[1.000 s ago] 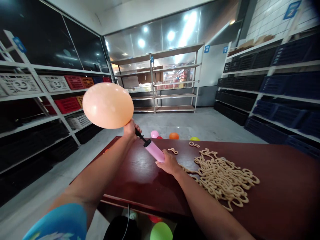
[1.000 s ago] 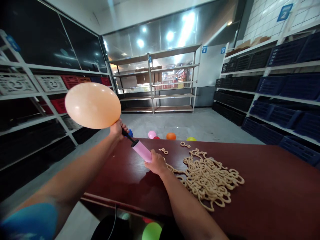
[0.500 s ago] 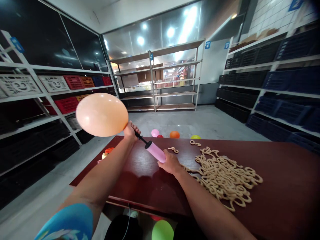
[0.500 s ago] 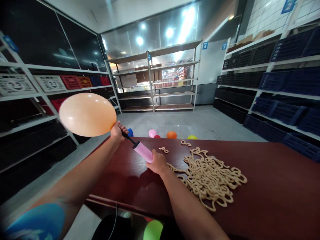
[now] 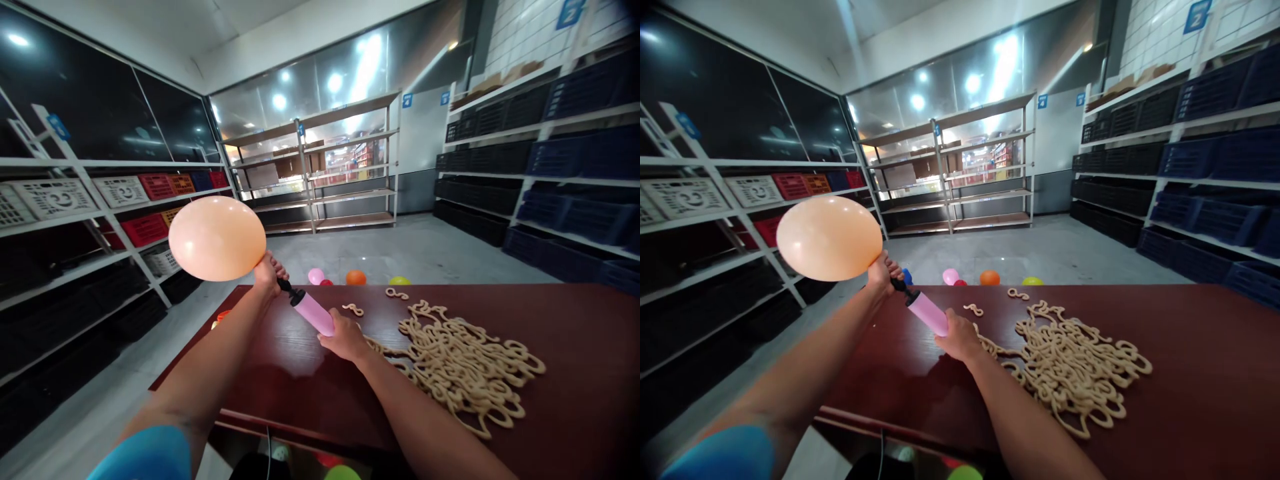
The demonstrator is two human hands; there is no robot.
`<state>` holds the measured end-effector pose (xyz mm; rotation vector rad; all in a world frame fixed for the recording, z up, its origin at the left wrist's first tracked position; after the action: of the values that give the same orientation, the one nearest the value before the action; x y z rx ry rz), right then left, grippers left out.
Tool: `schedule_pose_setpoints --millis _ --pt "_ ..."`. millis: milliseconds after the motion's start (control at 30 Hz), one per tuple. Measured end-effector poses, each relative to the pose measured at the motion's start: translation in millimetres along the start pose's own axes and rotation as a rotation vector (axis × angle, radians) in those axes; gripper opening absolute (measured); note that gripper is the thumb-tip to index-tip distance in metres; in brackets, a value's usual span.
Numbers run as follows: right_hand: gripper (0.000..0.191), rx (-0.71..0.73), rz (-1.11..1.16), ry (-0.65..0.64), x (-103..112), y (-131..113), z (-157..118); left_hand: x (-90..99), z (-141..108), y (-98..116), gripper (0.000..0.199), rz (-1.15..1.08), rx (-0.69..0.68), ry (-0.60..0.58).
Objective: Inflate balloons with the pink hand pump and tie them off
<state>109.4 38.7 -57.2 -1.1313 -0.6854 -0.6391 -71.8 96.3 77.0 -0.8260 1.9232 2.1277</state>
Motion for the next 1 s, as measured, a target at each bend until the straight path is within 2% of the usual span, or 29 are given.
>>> schedule_pose_setpoints --millis 100,233,300,367,567,633,700,833,1000 --pt "0.038 0.017 0.020 0.008 2 -2 -1 -0.3 2 23 0.041 -0.005 -0.032 -0.004" --pt "0.038 0.034 0.035 0.014 3 -1 -1 8.2 12 57 0.038 -0.026 -0.072 0.021" --pt "0.039 0.023 0.017 0.015 2 1 0 13.1 16 61 0.037 -0.029 -0.085 0.036" --pt "0.038 0.003 -0.011 -0.001 -2 2 -1 16.2 16 49 0.037 -0.031 -0.071 0.056" --pt "0.036 -0.009 -0.033 -0.022 -5 6 -3 8.1 2 -27 0.037 -0.027 0.021 0.065" --pt "0.034 -0.007 -0.031 -0.012 -3 7 -2 5.6 -1 -37 0.037 -0.035 0.022 0.064" --pt "0.033 -0.008 -0.031 -0.004 -1 7 -2 6.4 0 -36 0.037 -0.033 0.018 0.071" --pt "0.032 -0.017 -0.008 -0.014 2 6 0 15.2 8 -8 0.034 -0.020 -0.001 0.105" --pt "0.030 0.014 0.025 0.026 5 3 2 23.5 24 61 0.033 -0.046 -0.058 0.091"
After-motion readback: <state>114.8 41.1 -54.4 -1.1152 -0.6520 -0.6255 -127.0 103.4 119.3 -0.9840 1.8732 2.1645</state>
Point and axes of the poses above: each hand's wrist, its own z-axis towards the middle knuckle, its own x-axis out of the back of the hand, y = z × x, the point moved 8 cm from there along z, towards the middle knuckle, and after that the axes turned 3 degrees about z, right-handed, at the moved point
